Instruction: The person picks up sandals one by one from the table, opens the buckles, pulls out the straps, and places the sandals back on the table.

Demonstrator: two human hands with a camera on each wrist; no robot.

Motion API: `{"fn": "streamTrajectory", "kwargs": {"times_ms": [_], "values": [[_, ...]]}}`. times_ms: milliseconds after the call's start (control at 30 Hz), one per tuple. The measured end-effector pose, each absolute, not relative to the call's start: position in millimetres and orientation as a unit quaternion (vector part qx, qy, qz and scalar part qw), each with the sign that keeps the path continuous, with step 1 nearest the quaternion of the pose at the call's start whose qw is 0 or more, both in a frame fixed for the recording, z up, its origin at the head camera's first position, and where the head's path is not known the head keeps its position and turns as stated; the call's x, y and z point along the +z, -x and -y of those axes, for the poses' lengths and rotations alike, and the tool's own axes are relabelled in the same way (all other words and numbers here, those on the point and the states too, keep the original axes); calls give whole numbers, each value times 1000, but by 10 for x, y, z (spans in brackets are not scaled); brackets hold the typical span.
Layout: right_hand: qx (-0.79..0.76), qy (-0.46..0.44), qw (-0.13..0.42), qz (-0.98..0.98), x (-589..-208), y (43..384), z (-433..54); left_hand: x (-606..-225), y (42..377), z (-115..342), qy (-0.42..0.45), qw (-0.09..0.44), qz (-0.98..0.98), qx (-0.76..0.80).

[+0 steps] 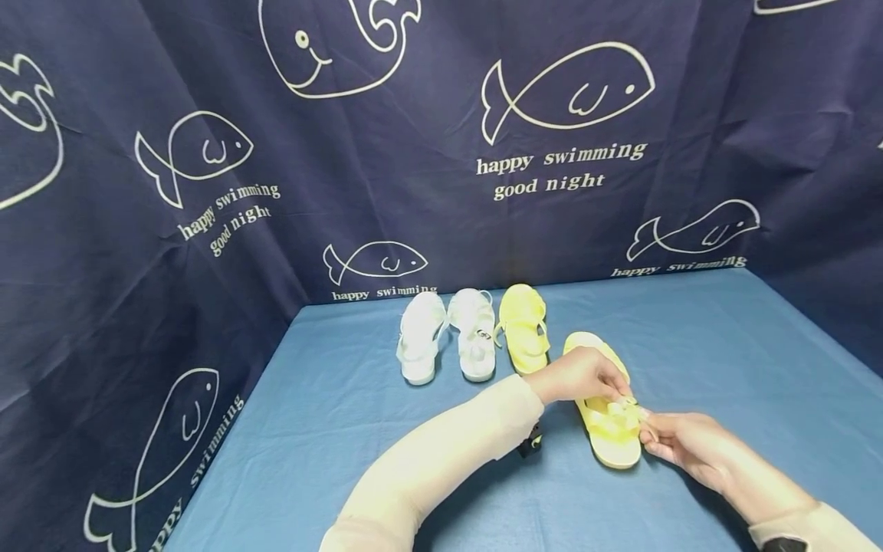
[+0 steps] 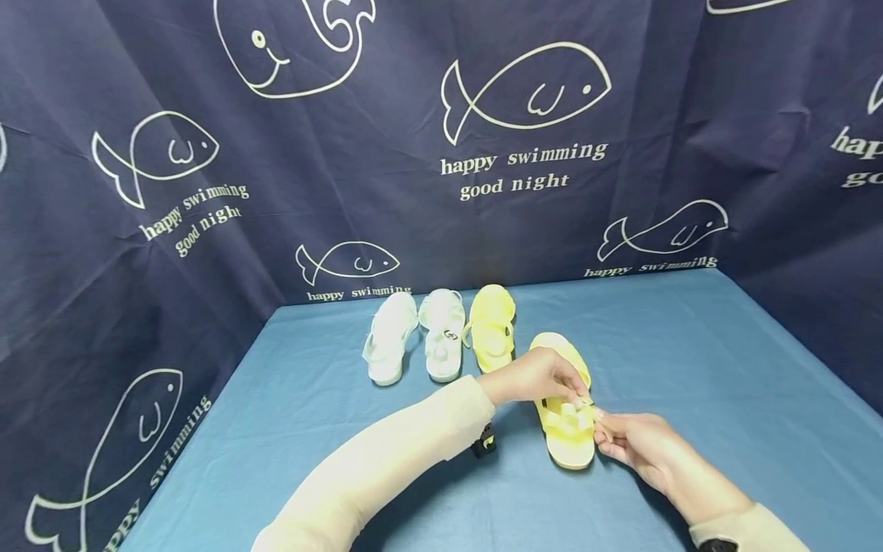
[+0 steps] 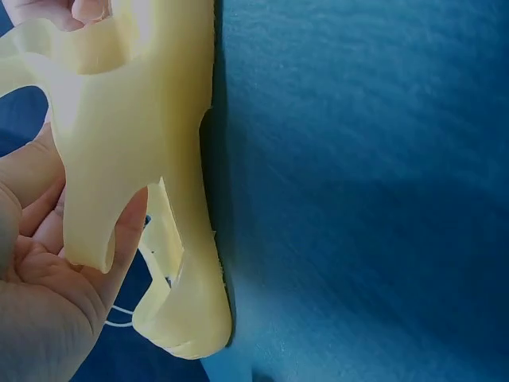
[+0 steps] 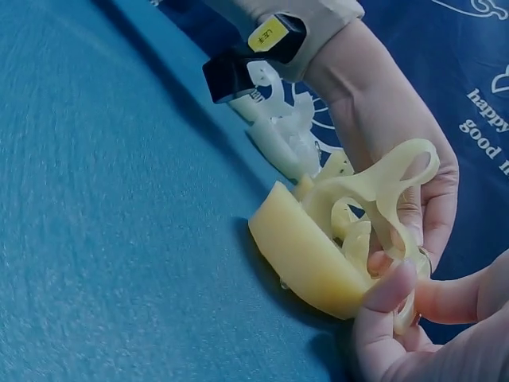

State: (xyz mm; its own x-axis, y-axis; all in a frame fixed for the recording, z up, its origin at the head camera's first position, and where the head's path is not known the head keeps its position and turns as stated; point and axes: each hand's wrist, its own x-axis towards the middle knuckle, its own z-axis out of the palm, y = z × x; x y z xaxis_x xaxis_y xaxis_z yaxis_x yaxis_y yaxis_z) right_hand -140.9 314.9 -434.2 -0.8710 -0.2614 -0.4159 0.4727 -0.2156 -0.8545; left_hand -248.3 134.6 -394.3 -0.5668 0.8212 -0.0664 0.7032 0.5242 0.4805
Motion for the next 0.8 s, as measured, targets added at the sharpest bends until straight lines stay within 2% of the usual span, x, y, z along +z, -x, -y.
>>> {"fn": "streamTrajectory", "kwargs": {"times_ms": [267,600,800], "values": [[-813,-60,255,-521,-4389,1414,-3148,-3961,2480,-1349,-425,157,-864,220],[-826,-67,264,-493,-4354,1453,-3166,-3868,2484,-1377,-460,142,-852,206],[-857,-72,283,-425,-4372,1463,-3174,-3876,2500,-1357,-449,155,-853,216]]}}
